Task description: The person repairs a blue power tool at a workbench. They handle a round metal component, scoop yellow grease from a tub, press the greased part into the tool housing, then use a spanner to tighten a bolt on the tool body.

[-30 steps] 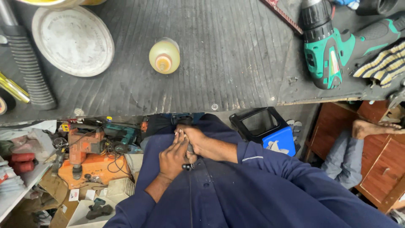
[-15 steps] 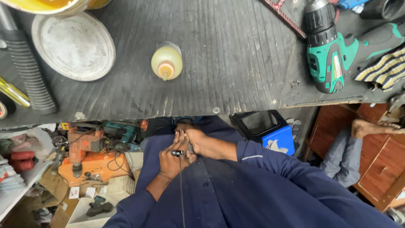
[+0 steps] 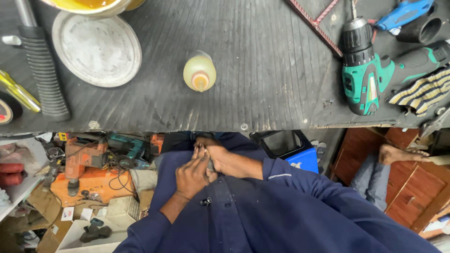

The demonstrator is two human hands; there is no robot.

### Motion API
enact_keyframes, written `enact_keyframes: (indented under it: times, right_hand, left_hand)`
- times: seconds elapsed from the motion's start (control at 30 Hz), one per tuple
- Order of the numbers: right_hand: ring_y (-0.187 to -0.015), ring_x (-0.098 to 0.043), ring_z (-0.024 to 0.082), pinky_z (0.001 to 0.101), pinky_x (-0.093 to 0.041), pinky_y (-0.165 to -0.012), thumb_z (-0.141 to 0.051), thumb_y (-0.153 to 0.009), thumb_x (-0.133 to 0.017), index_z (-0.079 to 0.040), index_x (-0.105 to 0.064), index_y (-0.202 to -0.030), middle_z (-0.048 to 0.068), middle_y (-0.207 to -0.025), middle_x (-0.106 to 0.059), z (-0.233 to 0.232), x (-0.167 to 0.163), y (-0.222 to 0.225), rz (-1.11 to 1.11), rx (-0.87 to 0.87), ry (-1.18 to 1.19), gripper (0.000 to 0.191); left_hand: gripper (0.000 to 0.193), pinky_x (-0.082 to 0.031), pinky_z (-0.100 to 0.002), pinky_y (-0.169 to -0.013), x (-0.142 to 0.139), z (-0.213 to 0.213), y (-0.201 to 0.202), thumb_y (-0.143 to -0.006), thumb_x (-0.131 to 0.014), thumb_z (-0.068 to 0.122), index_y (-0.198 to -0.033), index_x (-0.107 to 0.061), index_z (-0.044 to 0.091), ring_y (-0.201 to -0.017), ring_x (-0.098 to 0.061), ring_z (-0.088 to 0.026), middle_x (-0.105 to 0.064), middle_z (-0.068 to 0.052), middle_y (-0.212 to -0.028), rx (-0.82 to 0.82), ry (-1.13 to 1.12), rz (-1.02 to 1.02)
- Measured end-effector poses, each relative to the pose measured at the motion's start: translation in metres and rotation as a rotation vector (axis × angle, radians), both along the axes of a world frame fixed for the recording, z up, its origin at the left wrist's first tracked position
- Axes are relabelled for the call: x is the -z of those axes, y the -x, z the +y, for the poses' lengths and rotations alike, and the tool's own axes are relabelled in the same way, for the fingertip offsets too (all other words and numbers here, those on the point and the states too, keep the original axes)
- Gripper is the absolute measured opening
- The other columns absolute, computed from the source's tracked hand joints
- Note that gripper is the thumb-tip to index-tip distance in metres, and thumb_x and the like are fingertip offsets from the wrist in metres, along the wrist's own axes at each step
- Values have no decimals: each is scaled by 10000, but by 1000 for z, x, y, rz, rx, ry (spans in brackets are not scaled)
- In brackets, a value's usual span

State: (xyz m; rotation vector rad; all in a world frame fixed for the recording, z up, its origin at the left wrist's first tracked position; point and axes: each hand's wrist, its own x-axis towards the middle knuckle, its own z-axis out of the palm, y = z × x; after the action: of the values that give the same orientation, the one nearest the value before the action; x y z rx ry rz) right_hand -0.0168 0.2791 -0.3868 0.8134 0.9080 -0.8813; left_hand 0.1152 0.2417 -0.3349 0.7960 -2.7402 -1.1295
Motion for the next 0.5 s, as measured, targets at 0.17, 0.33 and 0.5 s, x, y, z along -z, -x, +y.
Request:
enact_keyframes:
  times: [0.17, 0.33, 0.5]
  right_hand:
    - [-733, -567, 144, 314, -472, -657, -273, -923, -637, -127, -602, -909, 17, -805, -601, 11, 12, -7, 322, 191, 454, 151]
    - [-716, -582, 134, 299, -487, -626, -243, -955, -599, -119, -620, -943, 14, -816, -614, 24, 15, -4, 53, 72, 129, 126]
    - [-699, -598, 124, 283, -502, -594, -212, -987, -561, -111, -638, -977, 10, -826, -626, 33, 13, -4, 61, 88, 124, 127]
  left_hand:
    - [480, -612, -393, -742, 4, -4, 6, -683, -681, 213, -1127, -755, 45, -890, -757, -298, -769, -155, -1106, -51, -74, -75]
    - [455, -617, -406, -805, 3, -4, 8, -709, -655, 186, -1127, -761, 43, -919, -754, -324, -764, -169, -1103, -117, -45, -53]
    - [387, -613, -396, -842, -5, -6, 9, -787, -659, 202, -1117, -748, 21, -984, -751, -321, -752, -171, -1110, -118, -78, 60]
